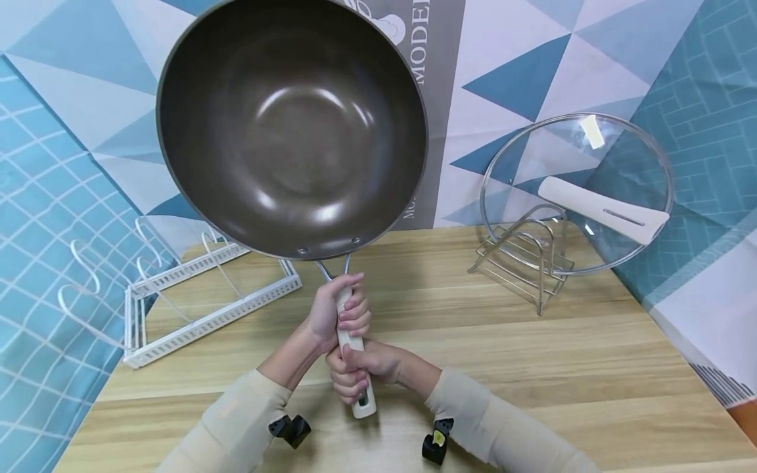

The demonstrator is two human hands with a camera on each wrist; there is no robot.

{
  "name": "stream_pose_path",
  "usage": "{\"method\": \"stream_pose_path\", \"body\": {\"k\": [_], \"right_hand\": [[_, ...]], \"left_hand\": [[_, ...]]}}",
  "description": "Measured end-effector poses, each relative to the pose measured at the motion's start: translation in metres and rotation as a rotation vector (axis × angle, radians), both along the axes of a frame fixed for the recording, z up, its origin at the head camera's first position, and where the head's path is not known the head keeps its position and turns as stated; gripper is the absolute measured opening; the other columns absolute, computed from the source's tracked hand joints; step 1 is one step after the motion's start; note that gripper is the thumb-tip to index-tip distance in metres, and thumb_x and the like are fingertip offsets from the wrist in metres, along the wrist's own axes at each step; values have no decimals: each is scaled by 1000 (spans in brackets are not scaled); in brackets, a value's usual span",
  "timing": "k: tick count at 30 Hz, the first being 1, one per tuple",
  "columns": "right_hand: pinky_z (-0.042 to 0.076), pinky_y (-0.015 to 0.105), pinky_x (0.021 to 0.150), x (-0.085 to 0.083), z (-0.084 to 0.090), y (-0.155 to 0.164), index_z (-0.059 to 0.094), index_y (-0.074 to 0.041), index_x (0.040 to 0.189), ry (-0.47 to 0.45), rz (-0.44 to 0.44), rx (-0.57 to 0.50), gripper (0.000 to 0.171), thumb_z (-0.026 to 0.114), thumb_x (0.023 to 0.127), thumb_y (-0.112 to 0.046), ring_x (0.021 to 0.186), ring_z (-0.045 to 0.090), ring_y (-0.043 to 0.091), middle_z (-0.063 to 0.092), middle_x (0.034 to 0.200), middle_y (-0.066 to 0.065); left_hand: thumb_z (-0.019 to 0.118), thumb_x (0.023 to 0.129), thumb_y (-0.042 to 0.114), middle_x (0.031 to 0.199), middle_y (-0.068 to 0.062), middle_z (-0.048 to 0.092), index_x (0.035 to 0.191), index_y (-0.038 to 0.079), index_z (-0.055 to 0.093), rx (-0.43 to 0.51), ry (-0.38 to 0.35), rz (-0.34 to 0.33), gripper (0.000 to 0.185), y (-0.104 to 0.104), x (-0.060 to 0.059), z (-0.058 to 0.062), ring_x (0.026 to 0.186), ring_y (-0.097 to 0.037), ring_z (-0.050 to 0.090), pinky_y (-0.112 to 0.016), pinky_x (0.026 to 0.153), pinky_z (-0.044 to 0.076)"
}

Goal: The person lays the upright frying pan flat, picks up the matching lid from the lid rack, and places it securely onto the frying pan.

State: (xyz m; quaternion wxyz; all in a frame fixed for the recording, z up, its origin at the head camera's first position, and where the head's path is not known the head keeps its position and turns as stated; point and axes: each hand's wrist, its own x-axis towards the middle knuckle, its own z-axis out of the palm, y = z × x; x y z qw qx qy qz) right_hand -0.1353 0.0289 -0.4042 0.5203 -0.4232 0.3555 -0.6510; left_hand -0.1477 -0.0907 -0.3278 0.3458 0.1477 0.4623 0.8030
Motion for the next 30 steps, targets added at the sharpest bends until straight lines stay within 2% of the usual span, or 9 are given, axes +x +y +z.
{"method": "stream_pose_path", "body": {"k": [6, 11, 14, 18, 24, 30], "right_hand": [[36, 18, 59, -1, -5, -1, 38, -26, 67, -62, -46, -32, 54, 41, 72, -80, 50, 37, 0, 38, 53, -17], [34, 17, 63, 1, -8, 1, 40, -27, 75, -122, -41, -70, 53, 38, 74, -80, 56, 39, -1, 40, 61, -18], [34, 17, 65, 3, -12, 2, 40, -27, 77, -148, -46, -67, 52, 37, 76, -79, 58, 40, -1, 41, 64, -18], [36, 17, 67, 5, -17, 3, 41, -28, 77, -127, -47, -35, 52, 33, 77, -79, 61, 43, -1, 44, 66, -17], [38, 19, 70, 8, -23, 7, 40, -27, 76, -86, -34, -7, 52, 29, 78, -78, 62, 42, 1, 43, 68, -16], [36, 21, 68, 12, -21, 10, 37, -25, 71, -111, 24, 1, 53, 26, 82, -76, 57, 36, 3, 38, 60, -14]], "left_hand": [[16, 99, 24, 41, 15, 32, 53, 21, 28, 7, 42, -8, 48, -3, -4, -1, 37, -1, 25, -18, 41, 21], [10, 99, 22, 41, 14, 30, 54, 21, 28, 40, 71, -39, 49, -4, -7, 0, 36, 1, 28, -17, 40, 26], [10, 99, 22, 43, 12, 26, 54, 20, 28, 73, 64, -68, 48, -4, -7, -2, 37, -1, 23, -18, 39, 19], [17, 99, 25, 43, 10, 24, 55, 19, 27, 81, 62, -78, 46, -5, -8, -5, 39, -4, 19, -21, 41, 14], [18, 100, 26, 43, 14, 30, 55, 21, 30, 53, 89, -74, 47, -3, -10, -6, 38, -3, 22, -19, 41, 21], [23, 100, 28, 43, 13, 30, 55, 20, 31, 82, 30, -116, 46, 2, -8, -11, 38, -2, 23, -17, 41, 25]]}}
